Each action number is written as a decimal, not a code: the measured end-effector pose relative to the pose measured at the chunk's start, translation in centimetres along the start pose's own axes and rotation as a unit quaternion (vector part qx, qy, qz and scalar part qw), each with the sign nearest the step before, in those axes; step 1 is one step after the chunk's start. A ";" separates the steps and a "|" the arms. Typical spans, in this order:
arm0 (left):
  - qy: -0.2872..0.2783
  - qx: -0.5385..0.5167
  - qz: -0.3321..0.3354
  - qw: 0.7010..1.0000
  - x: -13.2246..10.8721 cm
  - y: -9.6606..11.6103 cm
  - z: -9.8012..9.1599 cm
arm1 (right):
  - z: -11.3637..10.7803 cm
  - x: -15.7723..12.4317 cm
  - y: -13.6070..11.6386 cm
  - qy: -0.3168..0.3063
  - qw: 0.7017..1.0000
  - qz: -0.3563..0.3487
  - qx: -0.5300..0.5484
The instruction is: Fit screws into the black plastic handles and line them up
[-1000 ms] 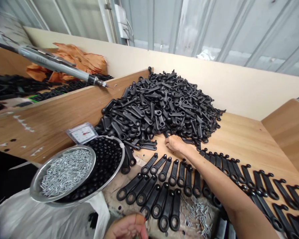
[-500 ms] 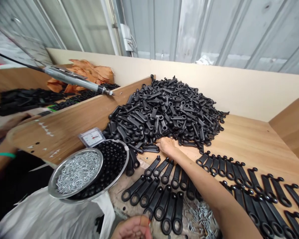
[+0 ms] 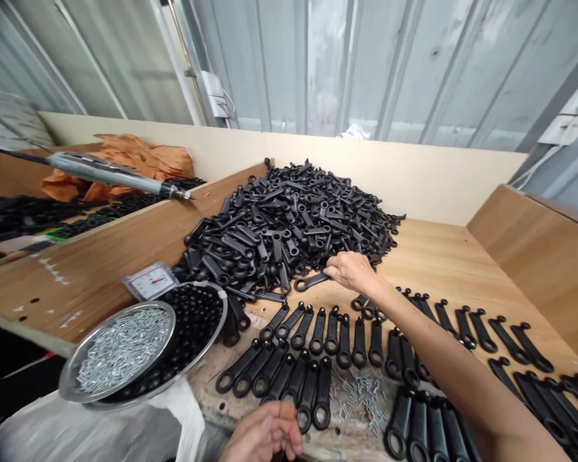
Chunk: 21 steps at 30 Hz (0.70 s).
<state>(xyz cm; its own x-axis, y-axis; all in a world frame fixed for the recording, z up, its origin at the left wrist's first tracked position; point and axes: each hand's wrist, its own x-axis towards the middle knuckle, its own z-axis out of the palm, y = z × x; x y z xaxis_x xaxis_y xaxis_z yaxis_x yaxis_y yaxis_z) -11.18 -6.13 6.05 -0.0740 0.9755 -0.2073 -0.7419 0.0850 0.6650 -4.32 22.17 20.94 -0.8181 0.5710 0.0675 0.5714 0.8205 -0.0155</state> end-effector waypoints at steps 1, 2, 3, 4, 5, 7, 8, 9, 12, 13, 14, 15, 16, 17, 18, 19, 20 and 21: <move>0.000 -0.020 -0.008 1.000 0.6 0.2 0.9 | -0.4 -2.0 -0.2 0.017 0.998 -0.046 0.037; -0.004 -0.044 -0.019 0.999 1.3 0.4 2.0 | -0.8 -4.1 -0.7 0.033 0.992 -0.097 0.077; -0.013 -0.069 -0.035 0.997 1.9 0.6 3.2 | -1.0 -6.3 -1.2 0.043 0.981 -0.148 0.114; -0.030 -0.094 -0.056 0.994 2.6 0.8 4.4 | -1.2 -8.3 -1.8 0.049 0.970 -0.191 0.142; -0.065 -0.115 -0.087 0.987 3.1 0.9 5.6 | -1.4 -10.2 -2.3 0.049 0.962 -0.222 0.153; -0.147 -0.130 -0.153 0.969 4.0 0.6 7.7 | -1.4 -13.3 -3.0 0.050 0.954 -0.259 0.143; -0.184 -0.122 -0.186 0.957 4.3 0.3 8.6 | -1.4 -14.6 -3.0 0.054 0.954 -0.263 0.133; -0.210 -0.109 -0.211 0.948 4.4 -0.1 9.3 | -1.3 -15.6 -2.9 0.061 0.955 -0.260 0.129; -0.222 -0.070 -0.232 0.944 4.7 -1.6 10.9 | -0.6 -18.4 -1.3 0.106 0.947 -0.200 0.227; -0.213 -0.064 -0.224 0.949 4.7 -1.9 11.3 | -0.2 -19.3 -0.6 0.132 0.931 -0.167 0.296; -0.203 -0.062 -0.214 0.953 4.7 -2.2 11.6 | 0.3 -20.3 -0.1 0.158 0.905 -0.130 0.373; -0.189 -0.054 -0.204 0.959 4.7 -2.4 12.1 | 0.8 -21.4 0.4 0.180 0.869 -0.088 0.452; -0.168 -0.036 -0.191 0.966 4.7 -2.5 12.5 | 1.5 -22.4 0.7 0.193 0.826 -0.044 0.528; -0.138 -0.005 -0.172 0.975 4.7 -2.5 13.0 | 2.2 -23.3 0.8 0.198 0.776 -0.002 0.599; -0.106 0.041 -0.149 0.982 4.6 -2.5 13.5 | 2.9 -24.2 0.8 0.196 0.723 0.033 0.662; -0.075 0.097 -0.123 0.985 4.5 -2.6 14.0 | 3.7 -24.9 0.7 0.194 0.670 0.060 0.714; -0.052 0.161 -0.094 0.981 4.5 -2.6 14.5 | 4.4 -25.5 0.5 0.192 0.621 0.077 0.756; -0.040 0.223 -0.066 0.972 4.4 -2.7 14.9 | 5.0 -25.9 0.3 0.191 0.579 0.084 0.788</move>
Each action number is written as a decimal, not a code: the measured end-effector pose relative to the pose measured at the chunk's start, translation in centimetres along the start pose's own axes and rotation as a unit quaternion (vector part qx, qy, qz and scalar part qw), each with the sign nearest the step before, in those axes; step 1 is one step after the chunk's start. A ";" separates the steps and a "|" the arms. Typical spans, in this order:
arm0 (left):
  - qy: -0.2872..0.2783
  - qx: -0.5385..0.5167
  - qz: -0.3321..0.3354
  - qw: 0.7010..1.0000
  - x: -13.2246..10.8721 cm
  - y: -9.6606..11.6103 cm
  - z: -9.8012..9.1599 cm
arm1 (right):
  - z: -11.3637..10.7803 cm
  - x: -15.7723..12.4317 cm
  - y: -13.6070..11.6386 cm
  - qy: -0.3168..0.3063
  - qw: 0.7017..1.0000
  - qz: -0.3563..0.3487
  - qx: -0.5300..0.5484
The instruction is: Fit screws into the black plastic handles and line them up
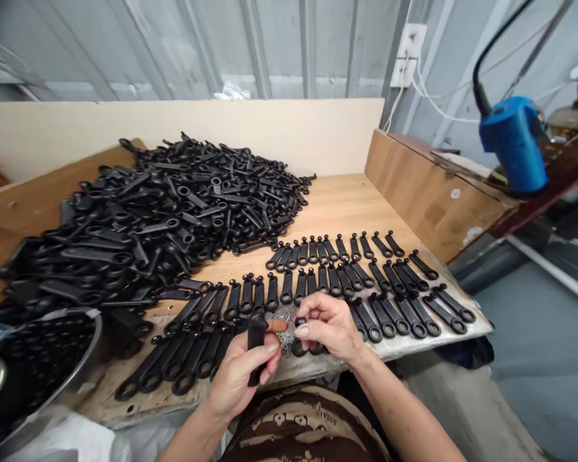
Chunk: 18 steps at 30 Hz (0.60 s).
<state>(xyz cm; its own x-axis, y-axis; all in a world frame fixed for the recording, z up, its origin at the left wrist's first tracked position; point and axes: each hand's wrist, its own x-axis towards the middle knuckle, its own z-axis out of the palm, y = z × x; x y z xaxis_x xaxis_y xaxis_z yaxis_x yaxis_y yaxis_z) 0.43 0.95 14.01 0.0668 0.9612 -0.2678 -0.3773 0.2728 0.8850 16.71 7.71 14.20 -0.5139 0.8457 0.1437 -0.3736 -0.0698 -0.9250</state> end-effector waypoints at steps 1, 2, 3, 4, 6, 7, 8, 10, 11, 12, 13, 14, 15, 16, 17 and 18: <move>0.007 0.057 0.020 0.998 0.0 0.1 0.4 | -0.1 -0.4 0.5 0.006 0.999 0.008 0.039; 0.006 0.108 0.038 0.993 0.0 0.1 0.8 | -0.1 -0.7 0.9 0.009 0.998 0.013 0.068; 0.000 0.150 0.056 0.987 0.0 0.1 1.1 | -0.1 -1.0 1.2 0.010 0.996 0.017 0.091; -0.012 0.184 0.073 0.980 0.1 0.2 1.4 | -0.1 -1.1 1.4 0.010 0.994 0.022 0.110; -0.037 0.235 0.111 0.965 0.2 0.4 2.0 | -0.2 -1.3 1.7 0.011 0.990 0.030 0.137; -0.044 0.254 0.133 0.957 0.3 0.6 2.2 | -0.2 -1.4 1.8 0.012 0.988 0.035 0.148; -0.047 0.271 0.155 0.949 0.4 0.7 2.4 | -0.1 -1.4 1.9 0.015 0.987 0.040 0.155; -0.036 0.307 0.186 0.933 0.6 0.8 2.4 | 0.0 -1.5 2.2 0.023 0.986 0.051 0.158; -0.025 0.323 0.194 0.926 0.6 0.7 2.3 | 0.0 -1.4 2.3 0.028 0.986 0.057 0.154; -0.013 0.339 0.197 0.920 0.7 0.6 2.1 | 0.1 -1.4 2.5 0.032 0.987 0.061 0.147; -0.003 0.354 0.198 0.914 0.7 0.4 1.9 | 0.2 -1.3 2.6 0.034 0.988 0.063 0.139; 0.005 0.367 0.199 0.908 0.7 0.2 1.6 | 0.3 -1.2 2.8 0.034 0.989 0.061 0.130; 0.012 0.378 0.201 0.904 0.7 0.0 1.3 | 0.4 -1.0 2.9 0.032 0.990 0.058 0.121; 0.017 0.385 0.202 0.901 0.7 -0.2 1.0 | 0.5 -0.9 3.1 0.028 0.992 0.052 0.113; 0.021 0.390 0.202 0.898 0.7 -0.3 0.7 | 0.6 -0.8 3.3 0.024 0.993 0.047 0.105; 0.026 0.393 0.203 0.897 0.7 -0.4 0.5 | 0.7 -0.7 3.4 0.022 0.994 0.042 0.098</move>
<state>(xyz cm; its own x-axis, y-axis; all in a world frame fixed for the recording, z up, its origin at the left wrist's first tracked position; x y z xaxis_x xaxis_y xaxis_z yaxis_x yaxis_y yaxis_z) 1.11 1.52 13.64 0.0204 0.9903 0.1371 0.4077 -0.1335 0.9033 15.23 6.54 11.21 -0.5171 0.8545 0.0501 -0.4761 -0.2385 -0.8464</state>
